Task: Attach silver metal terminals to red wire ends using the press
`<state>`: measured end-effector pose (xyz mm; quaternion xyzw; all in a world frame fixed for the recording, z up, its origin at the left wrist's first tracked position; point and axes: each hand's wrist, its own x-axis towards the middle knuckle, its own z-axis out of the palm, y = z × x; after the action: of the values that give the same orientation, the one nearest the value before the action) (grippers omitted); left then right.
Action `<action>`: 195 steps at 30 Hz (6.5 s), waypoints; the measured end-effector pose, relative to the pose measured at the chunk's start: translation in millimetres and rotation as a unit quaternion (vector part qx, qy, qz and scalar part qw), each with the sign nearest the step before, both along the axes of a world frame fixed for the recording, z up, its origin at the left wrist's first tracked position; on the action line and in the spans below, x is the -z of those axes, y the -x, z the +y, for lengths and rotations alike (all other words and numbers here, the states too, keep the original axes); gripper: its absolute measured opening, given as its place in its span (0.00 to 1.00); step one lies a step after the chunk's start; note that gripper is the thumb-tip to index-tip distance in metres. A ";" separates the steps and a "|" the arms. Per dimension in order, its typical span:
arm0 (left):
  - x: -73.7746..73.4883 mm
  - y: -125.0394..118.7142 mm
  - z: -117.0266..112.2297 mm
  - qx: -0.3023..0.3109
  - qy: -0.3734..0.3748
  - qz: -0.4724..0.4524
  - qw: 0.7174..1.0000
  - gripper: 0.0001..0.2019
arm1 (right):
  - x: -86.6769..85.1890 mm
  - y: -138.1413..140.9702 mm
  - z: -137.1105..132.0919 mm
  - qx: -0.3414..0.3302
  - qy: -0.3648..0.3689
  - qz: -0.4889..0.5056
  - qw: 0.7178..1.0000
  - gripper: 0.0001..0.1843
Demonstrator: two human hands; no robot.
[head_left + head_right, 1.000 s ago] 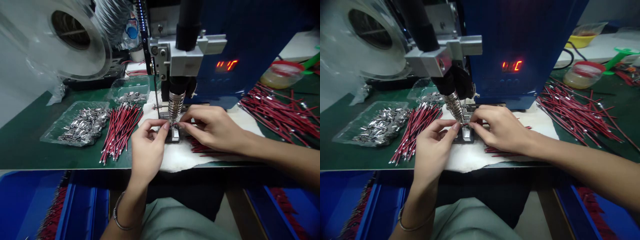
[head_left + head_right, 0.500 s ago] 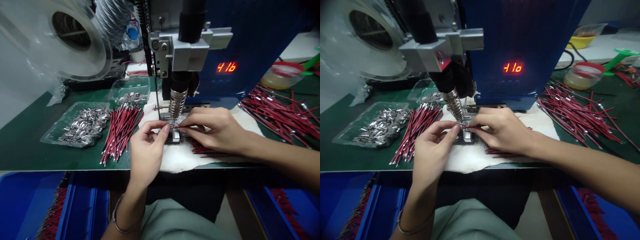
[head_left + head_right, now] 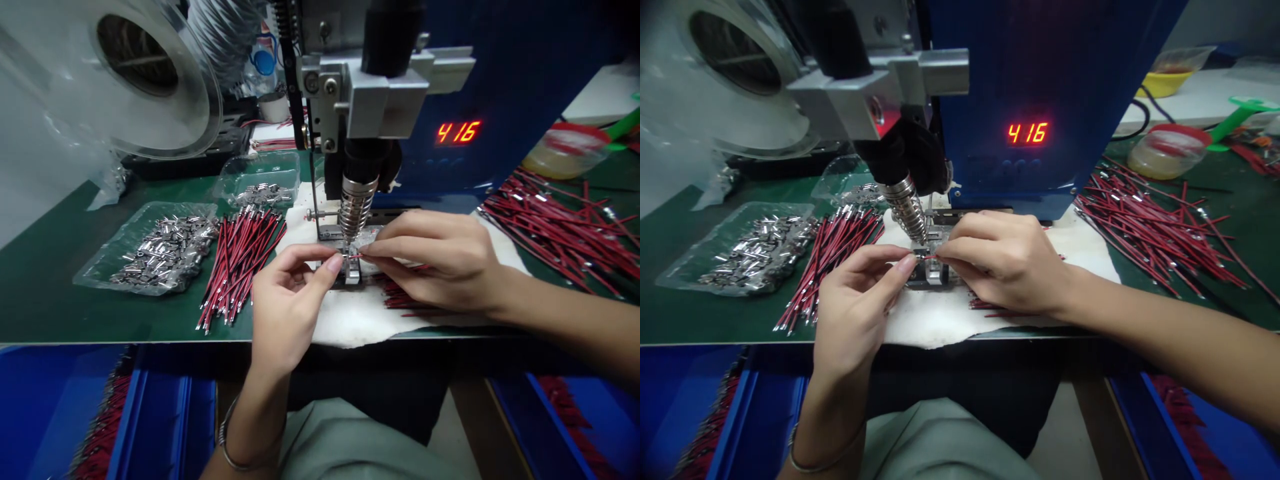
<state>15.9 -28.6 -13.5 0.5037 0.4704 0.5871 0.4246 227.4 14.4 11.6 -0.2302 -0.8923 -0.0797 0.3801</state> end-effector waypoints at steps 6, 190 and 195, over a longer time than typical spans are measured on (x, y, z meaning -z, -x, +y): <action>-2.8 -1.2 -0.8 0.003 0.013 0.009 1.000 0.05 | 0.8 1.3 -0.2 -0.003 -0.009 0.021 1.000 0.06; -8.9 -8.0 -17.2 -0.087 0.015 0.013 0.996 0.08 | -5.9 -7.1 -11.4 0.011 -0.008 0.040 0.999 0.10; -20.7 -23.7 -38.9 -0.047 0.030 0.109 0.992 0.10 | -9.9 -5.9 -16.1 0.001 -0.018 0.023 1.000 0.02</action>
<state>39.6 -67.6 7.2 0.5293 0.5545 0.5335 0.3573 233.3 -1.7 21.5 -0.2263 -0.8814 -0.0907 0.4046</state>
